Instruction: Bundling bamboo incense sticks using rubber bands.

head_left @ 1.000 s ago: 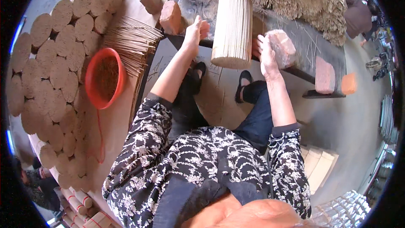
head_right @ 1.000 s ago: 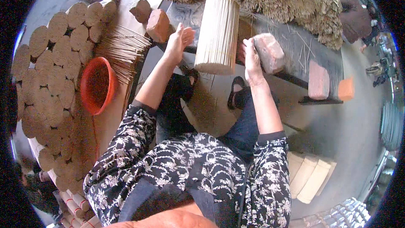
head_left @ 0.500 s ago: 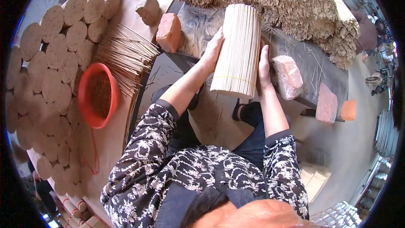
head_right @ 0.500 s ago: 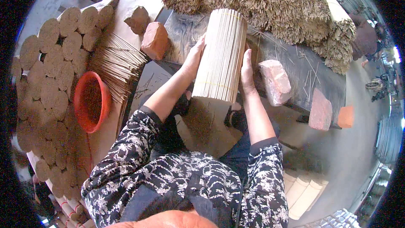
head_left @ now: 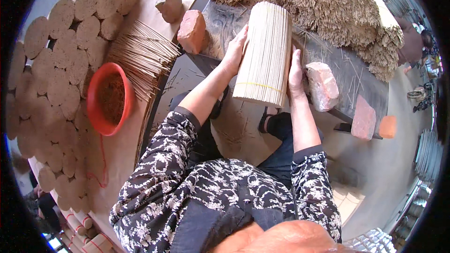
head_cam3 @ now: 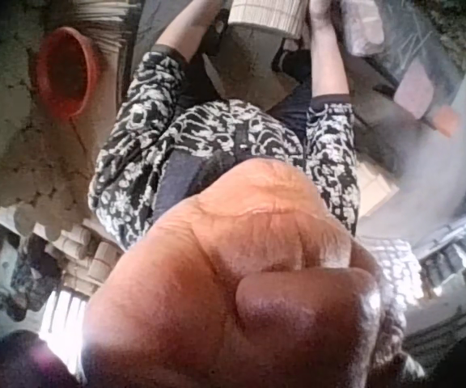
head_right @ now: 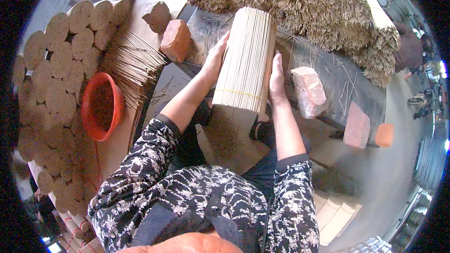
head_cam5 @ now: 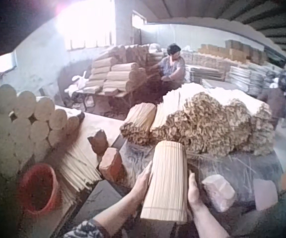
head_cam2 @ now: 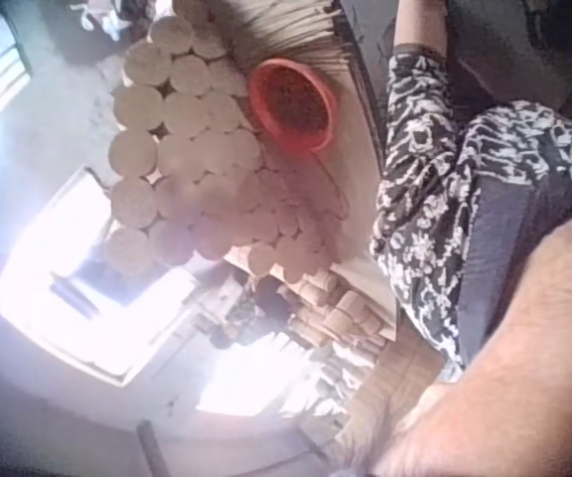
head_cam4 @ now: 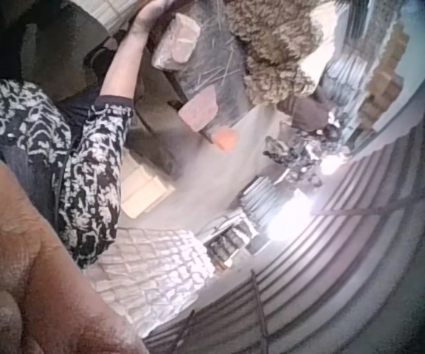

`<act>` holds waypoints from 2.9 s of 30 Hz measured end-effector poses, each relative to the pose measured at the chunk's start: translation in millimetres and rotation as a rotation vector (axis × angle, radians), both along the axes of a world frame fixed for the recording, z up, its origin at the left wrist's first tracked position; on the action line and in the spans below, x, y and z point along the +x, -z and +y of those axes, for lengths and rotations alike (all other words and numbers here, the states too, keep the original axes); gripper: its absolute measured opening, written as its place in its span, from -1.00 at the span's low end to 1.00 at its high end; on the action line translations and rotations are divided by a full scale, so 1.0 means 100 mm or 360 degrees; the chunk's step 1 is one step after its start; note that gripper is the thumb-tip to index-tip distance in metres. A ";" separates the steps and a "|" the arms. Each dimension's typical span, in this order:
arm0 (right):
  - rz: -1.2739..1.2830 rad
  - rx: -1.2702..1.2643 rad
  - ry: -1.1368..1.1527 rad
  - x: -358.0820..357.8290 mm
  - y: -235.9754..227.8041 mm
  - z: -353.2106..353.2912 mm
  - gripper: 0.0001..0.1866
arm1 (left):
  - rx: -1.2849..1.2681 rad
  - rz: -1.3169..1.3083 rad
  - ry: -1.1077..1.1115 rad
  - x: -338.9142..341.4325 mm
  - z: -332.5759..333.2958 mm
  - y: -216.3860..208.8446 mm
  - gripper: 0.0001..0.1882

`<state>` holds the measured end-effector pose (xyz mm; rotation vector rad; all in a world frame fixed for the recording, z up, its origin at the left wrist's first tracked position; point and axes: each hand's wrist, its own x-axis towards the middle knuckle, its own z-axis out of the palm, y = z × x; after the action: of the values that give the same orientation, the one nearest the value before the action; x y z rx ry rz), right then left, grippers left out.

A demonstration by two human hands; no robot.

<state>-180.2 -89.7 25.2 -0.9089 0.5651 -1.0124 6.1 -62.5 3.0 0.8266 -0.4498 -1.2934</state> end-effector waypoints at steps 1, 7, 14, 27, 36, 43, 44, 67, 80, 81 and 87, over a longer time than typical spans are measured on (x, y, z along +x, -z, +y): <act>-0.0050 0.0133 -0.0008 0.00 -0.03 0.03 -0.37 | -0.0003 -0.0013 -0.0007 -0.03 -0.01 -0.06 -0.44; -0.0014 0.0143 0.0084 -0.05 -0.05 -0.01 -0.32 | 0.0088 0.0018 0.0025 0.03 -0.04 -0.32 -0.46; 0.0112 0.0059 0.0002 -0.03 -0.01 -0.07 -0.28 | -0.0019 0.0085 0.0115 -0.02 0.04 -0.24 -0.43; 0.0070 0.0049 -0.0015 -0.04 -0.04 -0.10 -0.35 | 0.0041 -0.0138 -0.0014 0.08 -0.04 0.06 -0.50; -0.0084 0.0016 0.0011 -0.03 -0.17 -0.01 -0.36 | 0.0160 -0.0090 -0.0162 0.05 -0.02 -0.28 -0.57; 0.0151 0.0096 0.0006 -0.04 0.02 -0.10 -0.37 | -0.0034 -0.0127 -0.0090 0.05 -0.01 -0.08 -0.56; 0.0096 0.0181 -0.0028 -0.04 0.05 -0.10 -0.36 | 0.0010 -0.0161 -0.0109 0.02 -0.02 -0.12 -0.56; 0.0019 0.0122 0.0059 -0.11 0.30 -0.30 -0.36 | 0.0062 -0.0073 -0.0102 0.12 0.00 -0.10 -0.58; -0.0030 0.0121 0.0062 -0.04 0.02 -0.14 -0.42 | 0.0133 -0.0215 -0.0171 0.08 0.00 -0.27 -0.60; -0.0139 0.0314 0.0072 -0.05 0.02 -0.14 -0.42 | 0.0186 -0.0165 -0.0130 0.08 0.02 -0.22 -0.61; 0.0128 0.0154 -0.0102 -0.03 0.09 -0.12 -0.42 | 0.0100 0.0070 0.0012 0.02 -0.01 -0.15 -0.54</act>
<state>-182.8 -101.6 16.2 -0.8791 0.6431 -0.8862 8.6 -63.7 18.4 0.8478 -0.3790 -1.3358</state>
